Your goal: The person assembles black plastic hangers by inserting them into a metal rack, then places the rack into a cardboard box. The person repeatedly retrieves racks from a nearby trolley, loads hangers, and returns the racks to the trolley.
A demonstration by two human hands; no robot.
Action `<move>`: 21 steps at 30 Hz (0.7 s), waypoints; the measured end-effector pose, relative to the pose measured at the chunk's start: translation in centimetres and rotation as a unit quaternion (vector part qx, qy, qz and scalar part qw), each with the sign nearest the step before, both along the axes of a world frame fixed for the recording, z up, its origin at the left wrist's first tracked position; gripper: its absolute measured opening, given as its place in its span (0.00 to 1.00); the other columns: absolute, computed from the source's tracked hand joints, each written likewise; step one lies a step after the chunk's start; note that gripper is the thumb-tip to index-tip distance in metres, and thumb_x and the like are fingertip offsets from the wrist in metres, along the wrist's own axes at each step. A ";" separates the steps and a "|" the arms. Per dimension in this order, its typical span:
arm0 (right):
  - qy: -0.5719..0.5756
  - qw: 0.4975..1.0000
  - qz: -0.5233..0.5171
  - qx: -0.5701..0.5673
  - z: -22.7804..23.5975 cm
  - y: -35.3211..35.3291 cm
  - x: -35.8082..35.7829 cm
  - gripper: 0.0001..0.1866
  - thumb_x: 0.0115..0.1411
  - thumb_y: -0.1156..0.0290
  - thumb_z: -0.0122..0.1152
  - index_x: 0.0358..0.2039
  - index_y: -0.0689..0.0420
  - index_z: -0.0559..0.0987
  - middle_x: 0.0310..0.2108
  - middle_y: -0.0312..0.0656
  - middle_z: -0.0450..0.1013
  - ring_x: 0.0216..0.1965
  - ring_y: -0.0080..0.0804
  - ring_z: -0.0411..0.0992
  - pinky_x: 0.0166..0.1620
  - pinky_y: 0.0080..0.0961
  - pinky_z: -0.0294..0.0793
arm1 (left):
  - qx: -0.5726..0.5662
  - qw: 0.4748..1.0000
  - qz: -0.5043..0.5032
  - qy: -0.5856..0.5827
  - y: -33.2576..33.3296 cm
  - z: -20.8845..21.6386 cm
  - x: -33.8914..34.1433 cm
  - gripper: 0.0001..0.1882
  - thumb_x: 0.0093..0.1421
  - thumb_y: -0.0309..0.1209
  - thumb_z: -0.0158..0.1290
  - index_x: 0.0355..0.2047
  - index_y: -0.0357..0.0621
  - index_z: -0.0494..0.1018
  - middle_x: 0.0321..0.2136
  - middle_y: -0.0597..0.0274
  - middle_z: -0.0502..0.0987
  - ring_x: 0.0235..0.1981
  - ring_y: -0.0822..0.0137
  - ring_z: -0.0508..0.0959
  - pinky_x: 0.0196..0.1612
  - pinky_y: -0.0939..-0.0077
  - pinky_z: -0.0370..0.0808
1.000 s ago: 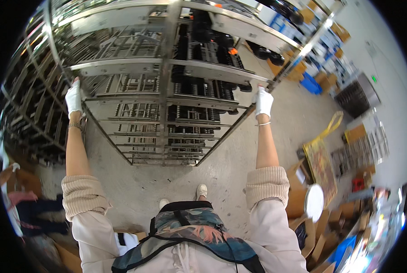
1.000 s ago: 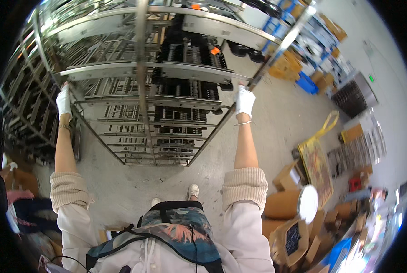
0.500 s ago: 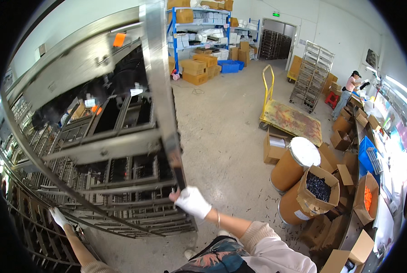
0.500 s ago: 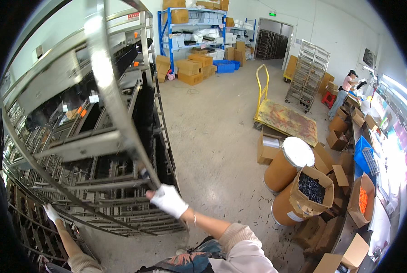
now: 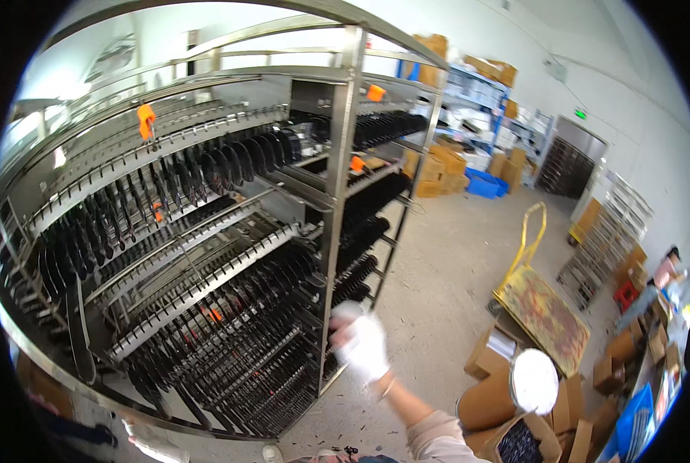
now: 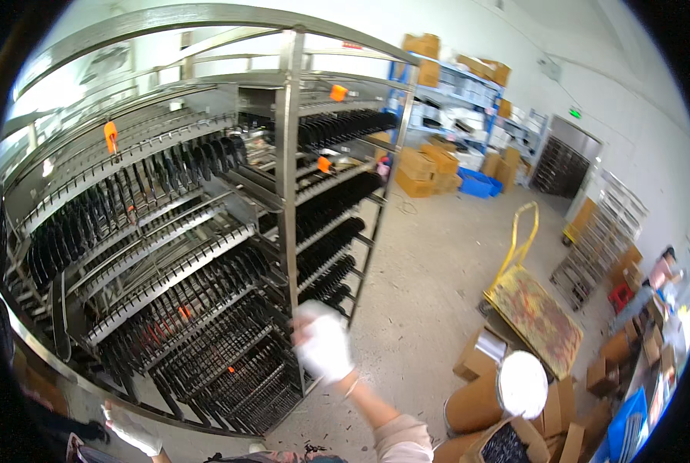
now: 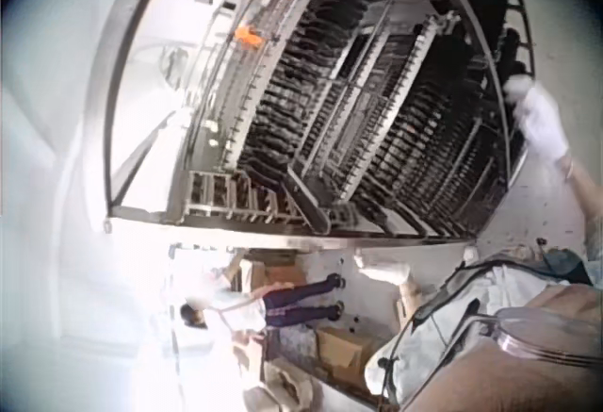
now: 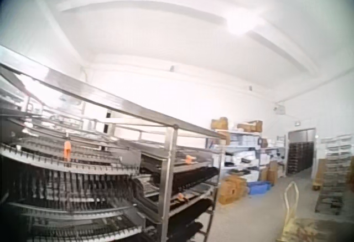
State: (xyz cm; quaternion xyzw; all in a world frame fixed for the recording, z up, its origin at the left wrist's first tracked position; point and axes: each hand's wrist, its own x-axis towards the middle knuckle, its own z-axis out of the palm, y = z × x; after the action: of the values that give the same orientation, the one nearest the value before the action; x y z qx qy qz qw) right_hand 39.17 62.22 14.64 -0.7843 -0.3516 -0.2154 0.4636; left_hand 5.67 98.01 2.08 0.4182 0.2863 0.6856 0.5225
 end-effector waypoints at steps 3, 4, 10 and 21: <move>0.039 0.950 -0.240 0.197 -1.1 -6.8 13.2 0.20 0.57 0.78 0.56 0.52 0.63 0.73 0.49 0.51 0.73 0.48 0.48 0.73 0.55 0.37 0.72 | 0.150 0.954 0.100 0.240 -7.0 4.1 0.3 0.35 0.72 0.51 0.40 0.67 0.37 0.57 0.65 0.49 0.63 0.66 0.53 0.62 0.69 0.57 0.56; 0.025 0.940 -0.306 0.149 -1.4 -8.6 17.3 0.27 0.59 0.75 0.57 0.59 0.64 0.68 0.55 0.52 0.70 0.54 0.47 0.71 0.60 0.36 0.68 | 0.192 0.951 0.096 0.221 -7.9 4.6 1.2 0.34 0.72 0.49 0.41 0.68 0.37 0.56 0.65 0.48 0.62 0.67 0.53 0.61 0.70 0.58 0.55; 0.171 0.917 -0.255 0.255 -4.1 -9.4 32.3 0.33 0.68 0.49 0.52 0.63 0.63 0.64 0.57 0.52 0.69 0.56 0.44 0.68 0.60 0.34 0.66 | 0.139 0.903 0.265 0.309 -4.3 -0.8 6.1 0.33 0.66 0.20 0.46 0.70 0.38 0.49 0.68 0.47 0.55 0.65 0.54 0.63 0.63 0.67 0.64; 0.122 0.892 -0.382 0.209 -5.7 -10.5 31.3 0.09 0.60 0.66 0.55 0.28 0.58 0.74 0.22 0.40 0.67 0.24 0.35 0.66 0.32 0.38 0.67 | 0.307 0.808 0.340 0.370 4.0 -4.3 1.8 0.36 0.63 0.22 0.55 0.68 0.30 0.50 0.65 0.37 0.59 0.64 0.47 0.64 0.63 0.60 0.66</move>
State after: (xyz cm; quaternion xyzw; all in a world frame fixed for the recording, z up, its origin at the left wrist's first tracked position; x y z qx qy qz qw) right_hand 70.47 51.68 8.95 -0.7631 0.0869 -0.3472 0.5381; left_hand 7.51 101.96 -2.26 0.6547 0.3566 0.6649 -0.0456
